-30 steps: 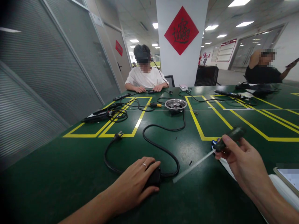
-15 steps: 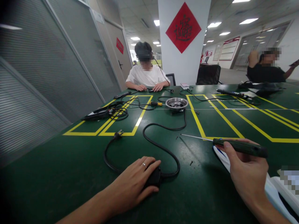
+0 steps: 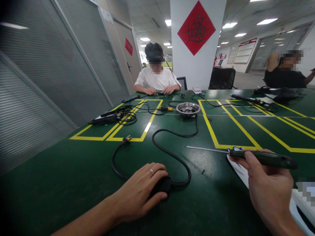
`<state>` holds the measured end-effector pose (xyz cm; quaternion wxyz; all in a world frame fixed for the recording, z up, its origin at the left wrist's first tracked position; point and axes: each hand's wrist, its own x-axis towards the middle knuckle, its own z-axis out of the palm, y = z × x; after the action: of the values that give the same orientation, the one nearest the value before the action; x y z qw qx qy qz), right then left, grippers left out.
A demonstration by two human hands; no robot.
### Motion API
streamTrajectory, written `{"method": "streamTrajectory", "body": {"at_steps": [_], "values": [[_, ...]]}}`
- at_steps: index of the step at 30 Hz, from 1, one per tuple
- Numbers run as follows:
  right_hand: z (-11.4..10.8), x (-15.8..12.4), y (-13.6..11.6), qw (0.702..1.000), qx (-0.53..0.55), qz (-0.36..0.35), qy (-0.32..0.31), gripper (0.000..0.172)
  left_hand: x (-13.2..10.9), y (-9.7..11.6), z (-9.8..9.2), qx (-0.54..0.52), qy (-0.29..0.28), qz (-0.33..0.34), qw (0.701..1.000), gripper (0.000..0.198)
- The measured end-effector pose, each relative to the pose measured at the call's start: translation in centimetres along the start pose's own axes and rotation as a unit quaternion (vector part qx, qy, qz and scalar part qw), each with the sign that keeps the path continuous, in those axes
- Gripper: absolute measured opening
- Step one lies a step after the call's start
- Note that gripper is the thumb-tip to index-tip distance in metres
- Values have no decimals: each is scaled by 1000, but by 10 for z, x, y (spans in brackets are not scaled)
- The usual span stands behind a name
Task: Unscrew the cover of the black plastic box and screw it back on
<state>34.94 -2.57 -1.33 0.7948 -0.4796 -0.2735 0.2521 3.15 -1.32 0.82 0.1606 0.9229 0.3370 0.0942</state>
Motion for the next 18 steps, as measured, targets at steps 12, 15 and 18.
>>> {"method": "streamTrajectory", "body": {"at_steps": [12, 15, 18], "values": [[7, -10, -15, 999, -19, 22, -43, 16, 1, -9, 9, -22, 31, 44, 998, 23], [7, -11, -14, 998, -20, 30, -52, 15, 1, -9, 9, -23, 38, 48, 998, 20], [7, -12, -11, 997, -26, 41, -62, 15, 1, -11, 10, -20, 43, 59, 997, 20]]}}
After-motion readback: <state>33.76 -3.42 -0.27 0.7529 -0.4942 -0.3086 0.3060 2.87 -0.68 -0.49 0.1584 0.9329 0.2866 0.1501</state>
